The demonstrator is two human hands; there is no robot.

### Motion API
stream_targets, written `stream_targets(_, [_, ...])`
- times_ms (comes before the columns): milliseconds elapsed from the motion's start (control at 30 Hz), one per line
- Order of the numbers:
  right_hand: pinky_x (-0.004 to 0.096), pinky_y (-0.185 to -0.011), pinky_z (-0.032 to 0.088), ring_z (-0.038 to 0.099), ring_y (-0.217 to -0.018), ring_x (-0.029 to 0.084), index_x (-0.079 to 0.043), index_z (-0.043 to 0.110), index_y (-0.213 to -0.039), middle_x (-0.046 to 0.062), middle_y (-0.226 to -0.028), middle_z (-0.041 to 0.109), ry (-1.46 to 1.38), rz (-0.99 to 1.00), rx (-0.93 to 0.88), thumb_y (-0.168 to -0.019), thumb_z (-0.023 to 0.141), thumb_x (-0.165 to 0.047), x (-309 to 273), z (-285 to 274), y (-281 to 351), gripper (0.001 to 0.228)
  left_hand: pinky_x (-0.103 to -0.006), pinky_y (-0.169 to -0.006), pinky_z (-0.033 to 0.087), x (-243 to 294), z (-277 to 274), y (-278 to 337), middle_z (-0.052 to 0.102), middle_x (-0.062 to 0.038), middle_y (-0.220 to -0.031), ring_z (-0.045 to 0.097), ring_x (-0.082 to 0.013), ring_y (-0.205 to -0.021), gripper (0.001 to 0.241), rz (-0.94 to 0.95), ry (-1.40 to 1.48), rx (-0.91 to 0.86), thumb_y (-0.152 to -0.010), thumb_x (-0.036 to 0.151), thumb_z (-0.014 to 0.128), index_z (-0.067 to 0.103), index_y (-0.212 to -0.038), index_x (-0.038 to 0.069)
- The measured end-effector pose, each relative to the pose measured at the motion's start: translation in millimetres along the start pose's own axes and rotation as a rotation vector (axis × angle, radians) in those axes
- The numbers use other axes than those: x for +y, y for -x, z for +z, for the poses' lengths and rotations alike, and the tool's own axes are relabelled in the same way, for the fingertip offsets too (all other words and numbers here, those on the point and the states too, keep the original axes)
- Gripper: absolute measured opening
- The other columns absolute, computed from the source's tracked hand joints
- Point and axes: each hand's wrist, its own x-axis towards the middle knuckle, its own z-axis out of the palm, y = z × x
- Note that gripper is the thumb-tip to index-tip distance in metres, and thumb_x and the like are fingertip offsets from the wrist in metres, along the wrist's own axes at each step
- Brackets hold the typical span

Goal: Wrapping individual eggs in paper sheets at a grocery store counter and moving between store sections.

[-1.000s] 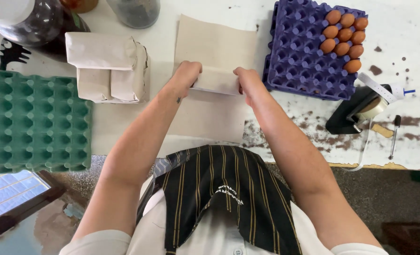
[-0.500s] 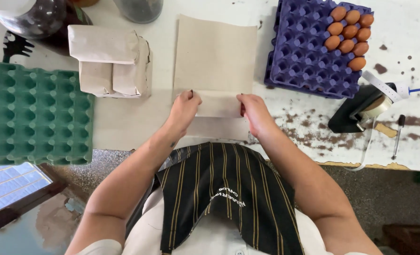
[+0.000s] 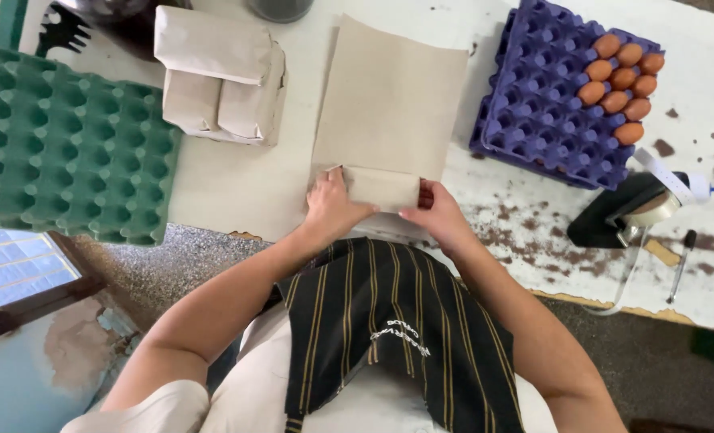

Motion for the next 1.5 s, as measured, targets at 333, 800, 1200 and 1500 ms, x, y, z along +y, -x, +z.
stream_targets(333, [0.048,-0.115,0.063,0.082,-0.127,0.033,-0.013,0.072,-0.166,0.015,-0.136,0.086,0.454,-0.301,0.078,-0.102,0.082,-0.006,33.6,-21.3,-3.8,0.066,-0.0518,-0.113,0.047,-111.2,42.7,-70.2,0.072,-0.009,-0.144,0.077,-0.0322,-0.133,0.072,0.452,-0.349,0.144,-0.099,0.018,0.092,0.063,-0.164,0.009])
stream_targets(800, [0.046,-0.120,0.057,0.084,-0.120,0.024,-0.024,0.066,-0.157,-0.005,-0.119,0.090,0.646,-0.299,0.022,-0.099,0.086,-0.017,28.4,-32.6,-32.4,0.061,-0.0369,-0.094,0.043,-144.2,37.2,-104.9,0.073,0.008,-0.105,0.076,-0.0134,-0.100,0.040,0.840,-0.406,0.384,-0.102,0.031,0.086,0.078,-0.140,0.023])
stream_targets(1200, [0.050,-0.103,0.057,0.072,-0.117,0.034,-0.028,0.080,-0.134,0.001,-0.117,0.069,1.240,-0.614,-0.011,-0.082,0.091,-0.032,15.2,-43.4,-86.8,0.053,-0.0439,-0.092,0.043,-101.0,11.0,-159.9,0.058,-0.001,-0.111,0.066,-0.0259,-0.103,0.077,0.943,-0.807,0.323,-0.056,0.040,0.113,0.068,-0.114,0.019])
stream_targets(1500, [0.050,-0.093,0.062,0.073,-0.105,0.036,-0.022,0.082,-0.087,0.002,-0.108,0.067,1.057,-0.647,0.186,-0.080,0.096,-0.028,57.1,-47.4,-101.2,0.016,-0.0451,-0.094,0.051,-128.6,7.6,-159.1,0.066,0.005,-0.099,0.074,-0.0246,-0.102,0.031,0.829,-0.539,0.200,-0.083,0.029,0.100,0.072,-0.093,0.023])
